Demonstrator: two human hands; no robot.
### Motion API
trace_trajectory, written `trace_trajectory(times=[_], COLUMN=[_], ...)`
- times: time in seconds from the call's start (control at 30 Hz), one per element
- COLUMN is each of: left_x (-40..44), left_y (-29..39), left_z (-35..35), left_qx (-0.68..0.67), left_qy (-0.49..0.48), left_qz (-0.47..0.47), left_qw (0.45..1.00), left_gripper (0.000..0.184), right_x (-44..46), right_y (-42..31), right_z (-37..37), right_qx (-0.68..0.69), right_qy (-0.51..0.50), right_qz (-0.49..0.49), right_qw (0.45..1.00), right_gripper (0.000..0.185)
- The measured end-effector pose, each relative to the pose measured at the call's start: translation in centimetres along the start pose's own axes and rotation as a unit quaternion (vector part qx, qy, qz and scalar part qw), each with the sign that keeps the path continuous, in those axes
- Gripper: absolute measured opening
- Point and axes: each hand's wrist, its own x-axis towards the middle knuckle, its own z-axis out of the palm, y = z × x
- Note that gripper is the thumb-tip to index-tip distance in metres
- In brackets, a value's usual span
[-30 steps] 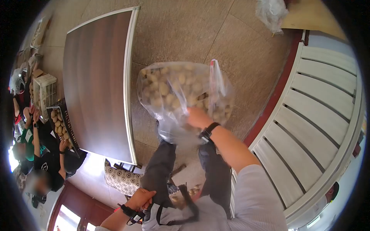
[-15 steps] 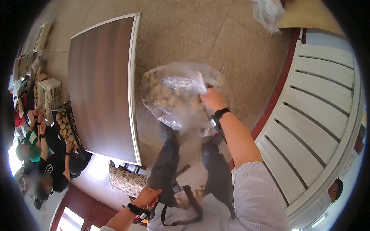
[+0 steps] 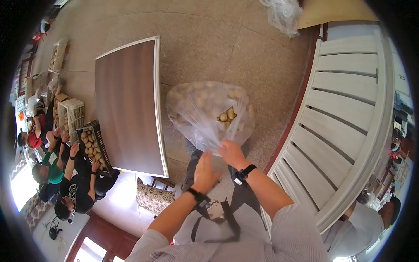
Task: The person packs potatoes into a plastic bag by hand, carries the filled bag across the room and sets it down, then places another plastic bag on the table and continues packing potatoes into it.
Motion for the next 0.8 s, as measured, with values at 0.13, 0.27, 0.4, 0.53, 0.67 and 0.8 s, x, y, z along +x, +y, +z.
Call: trace_trajectory(times=[0.13,0.27,0.4,0.53,0.67,0.8], left_x=[2.0,1.9,0.4,-1.6,-2.5,-3.0], left_y=[1.0,0.7,2.6,3.5,3.5,3.9], left_z=[3.9,5.2,2.8,-0.7,-3.7,-4.9], left_qx=[-0.065,-0.020,-0.048,-0.087,-0.105,-0.129], left_qy=[-0.134,-0.191,-0.158,-0.086,-0.055,-0.024], left_qz=[-0.039,-0.014,-0.078,-0.156,-0.200,-0.192], left_qw=[0.988,0.981,0.983,0.980,0.973,0.973], left_gripper=[0.049,0.030,0.026,0.027,0.026,0.027], right_x=[-1.3,-2.7,-4.3,-5.8,-6.0,-4.4], right_y=[-1.0,-1.2,-0.1,3.4,7.3,9.2], right_z=[0.1,-1.4,-5.0,-9.1,-11.6,-12.6], right_qx=[-0.024,0.076,-0.043,-0.280,-0.244,-0.141], right_qy=[0.036,0.000,0.011,0.137,0.153,0.176], right_qz=[0.011,0.109,0.059,-0.069,0.141,0.150], right_qw=[0.999,0.991,0.997,0.948,0.947,0.963], right_gripper=[0.032,0.035,0.038,0.023,0.028,0.034])
